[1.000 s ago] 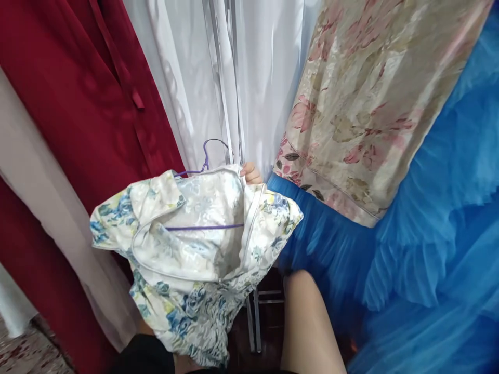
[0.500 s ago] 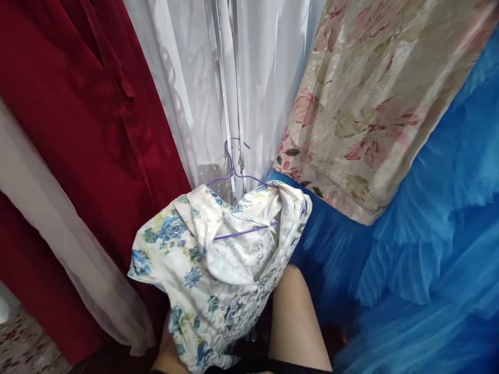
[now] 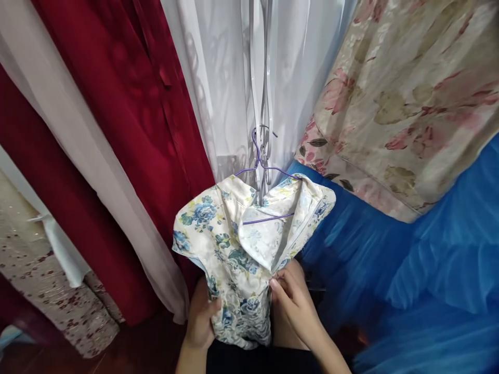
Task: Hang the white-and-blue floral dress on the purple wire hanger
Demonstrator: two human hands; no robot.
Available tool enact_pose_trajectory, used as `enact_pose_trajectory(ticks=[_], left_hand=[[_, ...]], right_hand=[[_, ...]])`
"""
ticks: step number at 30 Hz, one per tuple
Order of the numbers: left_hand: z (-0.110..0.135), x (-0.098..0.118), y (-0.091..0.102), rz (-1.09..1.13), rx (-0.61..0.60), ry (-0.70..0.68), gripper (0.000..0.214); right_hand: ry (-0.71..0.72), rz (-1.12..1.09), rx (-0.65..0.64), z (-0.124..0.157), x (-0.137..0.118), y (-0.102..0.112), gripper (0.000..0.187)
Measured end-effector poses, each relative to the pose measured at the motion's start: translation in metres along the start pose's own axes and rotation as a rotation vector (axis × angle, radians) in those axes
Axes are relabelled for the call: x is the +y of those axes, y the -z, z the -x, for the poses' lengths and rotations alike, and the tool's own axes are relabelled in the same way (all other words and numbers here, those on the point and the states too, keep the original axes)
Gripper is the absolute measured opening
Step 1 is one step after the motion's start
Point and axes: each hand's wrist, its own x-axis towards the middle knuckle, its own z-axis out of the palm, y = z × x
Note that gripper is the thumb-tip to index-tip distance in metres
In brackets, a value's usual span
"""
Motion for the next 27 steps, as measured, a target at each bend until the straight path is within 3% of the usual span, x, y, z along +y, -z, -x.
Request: enact_pose_trajectory(ticks=[4,7,10,12,15,17,20,22,27], left_hand=[[0.005,-0.003,-0.018,-0.169,0.146,0.065,0.044],[-0.003,-0.006,-0.016,-0.296,0.263,0.009,0.043],[-0.015,-0.013,-0.01,-0.581,0.495,-0.312,0.048],[-0.015,-0.025,-0.016,-0.774,0.558,-0.573,0.051],[-0.003,-0.05,-0.041,-0.983,0.354,-0.743,0.057],[0.006,-0.065,-0.056,-1.034,0.172,-0.733,0.05],[0.01,-0.077,-0.064,-0.981,0.001,-0.631,0.018],[0.006,-0.075,-0.06,-0.936,-0.061,-0.583,0.011],[-0.003,-0.064,-0.053,-0.901,-0.111,-0.592,0.021]], right_hand=[[0.074,-0.108,0.006,-0.016,-0.006,-0.028,0.034],[0.046,-0.213,0.058,-0.009,0.004,-0.038,0.038],[-0.025,-0.262,0.142,0.004,0.013,-0.034,0.045],[-0.077,-0.283,0.164,0.011,0.014,-0.03,0.048],[-0.123,-0.28,0.116,0.016,0.006,-0.03,0.051],[-0.125,-0.265,0.069,0.019,-0.001,-0.03,0.05],[-0.112,-0.234,0.035,0.022,-0.006,-0.028,0.048],[-0.122,-0.214,0.042,0.023,-0.008,-0.025,0.048],[-0.095,-0.16,0.095,0.002,-0.028,-0.022,0.049]])
